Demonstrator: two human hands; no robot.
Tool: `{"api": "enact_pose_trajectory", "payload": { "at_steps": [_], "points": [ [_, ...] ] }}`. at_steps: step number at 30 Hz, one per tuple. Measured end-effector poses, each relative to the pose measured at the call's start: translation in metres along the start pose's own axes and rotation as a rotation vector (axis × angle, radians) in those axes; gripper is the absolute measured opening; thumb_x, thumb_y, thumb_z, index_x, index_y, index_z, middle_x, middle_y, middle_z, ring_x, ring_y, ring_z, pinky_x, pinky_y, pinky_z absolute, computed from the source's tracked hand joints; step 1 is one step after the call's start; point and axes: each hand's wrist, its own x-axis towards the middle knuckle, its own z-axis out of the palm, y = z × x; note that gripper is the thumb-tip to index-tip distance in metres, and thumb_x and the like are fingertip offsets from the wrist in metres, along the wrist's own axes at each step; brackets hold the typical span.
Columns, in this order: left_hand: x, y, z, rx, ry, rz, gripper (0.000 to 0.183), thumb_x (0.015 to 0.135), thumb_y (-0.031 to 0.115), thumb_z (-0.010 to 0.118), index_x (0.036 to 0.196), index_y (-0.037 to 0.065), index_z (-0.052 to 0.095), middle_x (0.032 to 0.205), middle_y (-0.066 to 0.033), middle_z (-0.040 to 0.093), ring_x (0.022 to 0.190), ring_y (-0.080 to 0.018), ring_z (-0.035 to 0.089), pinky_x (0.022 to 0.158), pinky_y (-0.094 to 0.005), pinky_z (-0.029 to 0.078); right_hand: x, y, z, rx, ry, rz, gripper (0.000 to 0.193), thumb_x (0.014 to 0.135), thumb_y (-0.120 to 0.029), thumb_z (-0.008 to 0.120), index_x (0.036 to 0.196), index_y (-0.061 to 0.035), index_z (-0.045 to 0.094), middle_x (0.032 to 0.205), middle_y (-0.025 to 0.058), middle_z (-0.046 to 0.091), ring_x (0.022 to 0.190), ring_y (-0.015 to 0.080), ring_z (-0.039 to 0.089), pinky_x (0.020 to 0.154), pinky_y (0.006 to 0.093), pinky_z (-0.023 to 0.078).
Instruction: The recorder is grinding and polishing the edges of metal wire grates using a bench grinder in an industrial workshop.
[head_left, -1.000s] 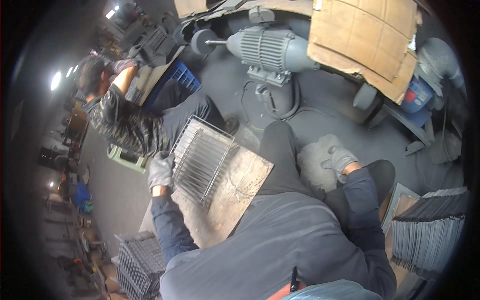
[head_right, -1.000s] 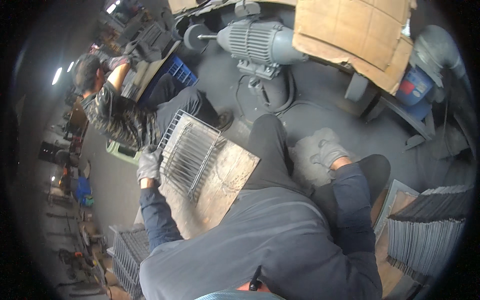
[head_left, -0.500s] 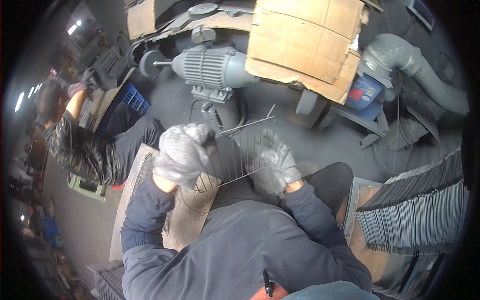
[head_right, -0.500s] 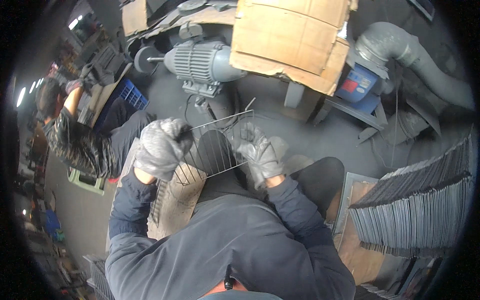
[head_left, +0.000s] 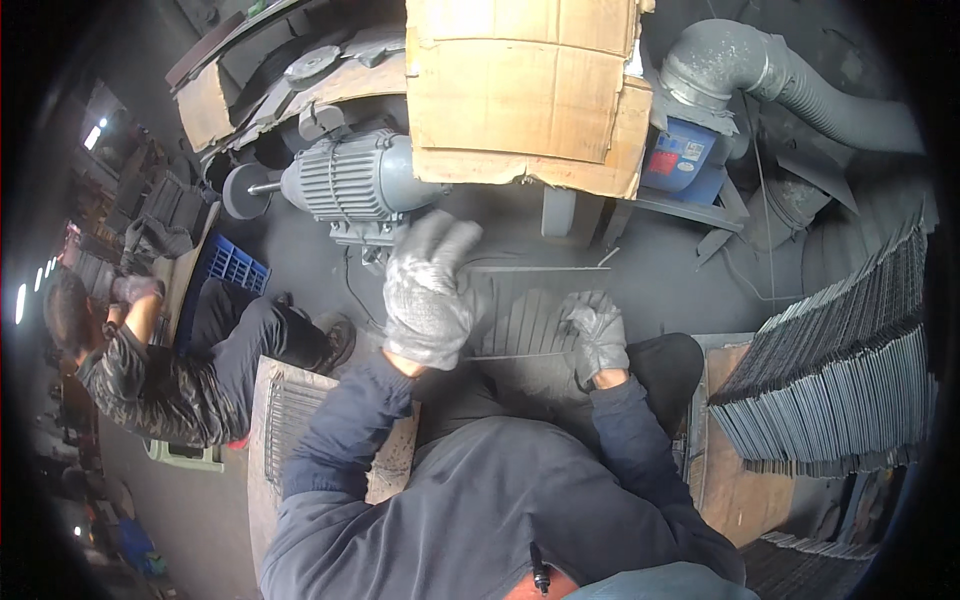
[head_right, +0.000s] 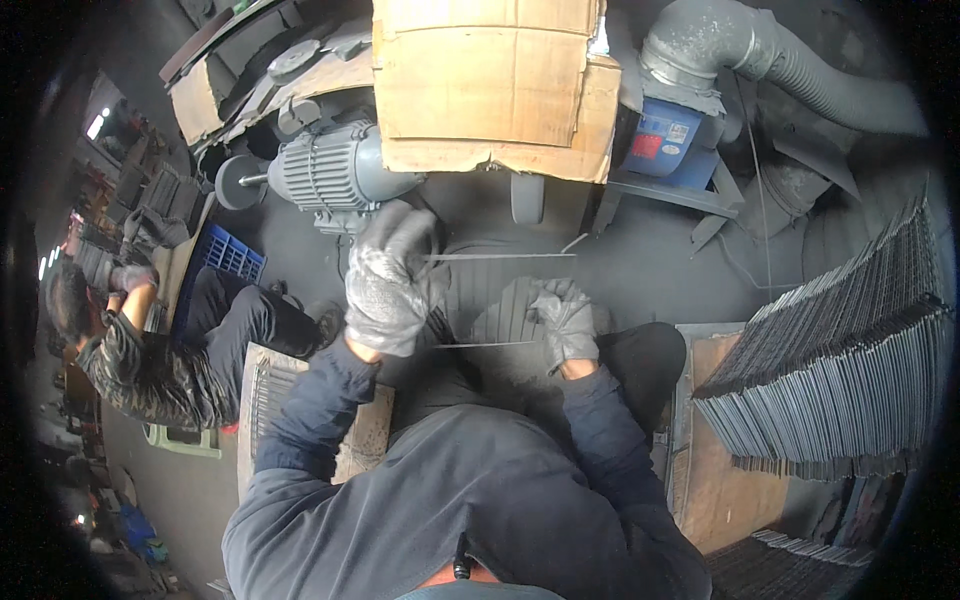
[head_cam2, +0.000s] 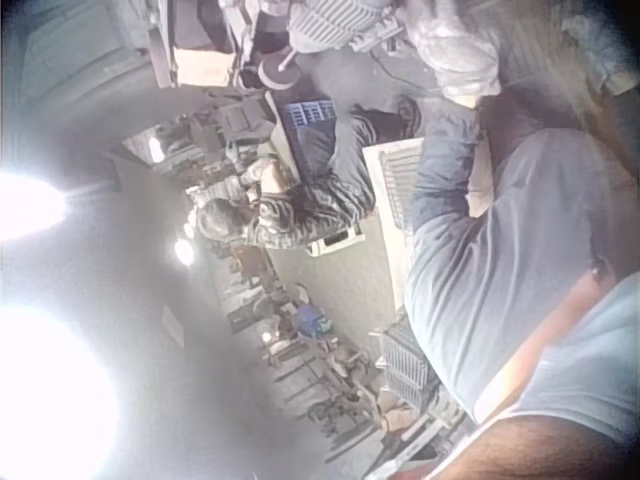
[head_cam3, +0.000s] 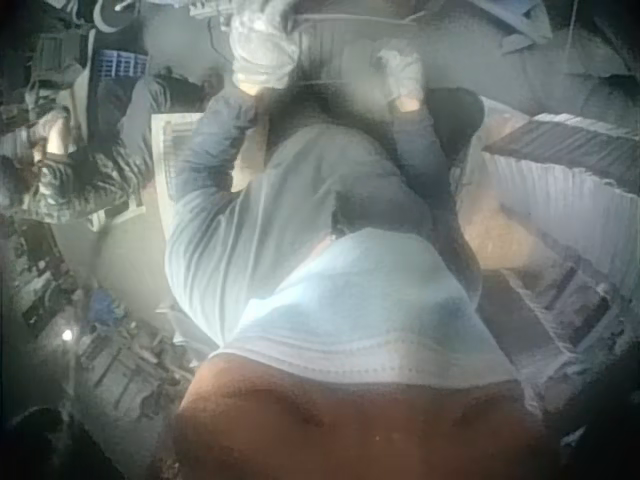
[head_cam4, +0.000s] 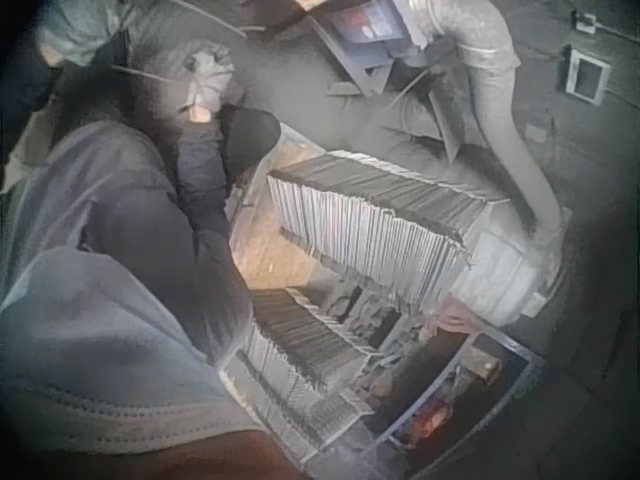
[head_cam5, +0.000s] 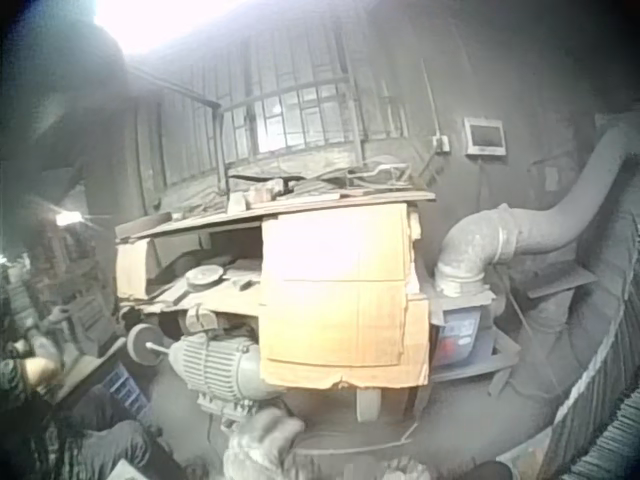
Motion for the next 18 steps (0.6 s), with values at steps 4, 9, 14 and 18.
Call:
{"api": "enact_pose_trajectory", "payload": {
  "at_steps": [4, 9, 14, 18],
  "points": [
    [-0.031, -0.034, 0.079, -0.471, 0.124, -0.531, 0.067, 0.082, 0.01, 0.086, 0.143, 0.001, 0.059, 0.115, -0.0095, 0.072, 0.117, -0.0259, 0.067, 0.107, -0.039, 0.052, 0.005, 0.005, -0.016, 0.116, 0.233, 0.054, 0.007, 0.095, -0.007, 0.069, 0.091, -0.008, 0.064, 0.081, 0.0038, 0.068, 0.063, 0.0163, 0.064, 0.057, 0.0325, 0.051],
    [-0.075, -0.091, 0.15, -0.774, -0.58, -1.07, 0.046, 0.086, 0.009, 0.082, 0.128, 0.003, 0.064, 0.107, -0.0101, 0.074, 0.101, -0.0208, 0.071, 0.087, -0.0348, 0.058, 0.014, -0.031, -0.036, -0.207, 0.273, 0.256, 0.021, 0.092, -0.013, 0.077, 0.108, -0.0034, 0.069, 0.087, 0.0047, 0.071, 0.065, 0.0164, 0.066, 0.059, 0.031, 0.054],
    [-0.089, -0.095, 0.214, -0.467, -0.326, -0.427, 0.022, 0.091, 0.013, 0.079, 0.108, 0.004, 0.068, 0.078, -0.0057, 0.069, 0.064, -0.0147, 0.066, 0.059, -0.0298, 0.054, 0.026, -0.055, -0.063, -0.136, 0.411, 0.508, 0.038, 0.089, -0.018, 0.082, 0.12, -0.0022, 0.069, 0.096, 0.0053, 0.07, 0.08, 0.0179, 0.071, 0.069, 0.0362, 0.06],
    [-0.066, -0.078, 0.241, -0.919, -0.285, -0.968, 0.026, 0.087, 0.012, 0.081, 0.11, 0.004, 0.071, 0.08, -0.0045, 0.07, 0.063, -0.0155, 0.066, 0.055, -0.0297, 0.052, 0.028, -0.058, -0.08, -0.136, 0.514, 0.346, 0.032, 0.09, -0.02, 0.079, 0.116, -0.0047, 0.071, 0.093, 0.0047, 0.07, 0.071, 0.0184, 0.068, 0.062, 0.0359, 0.057]
  ]
}}
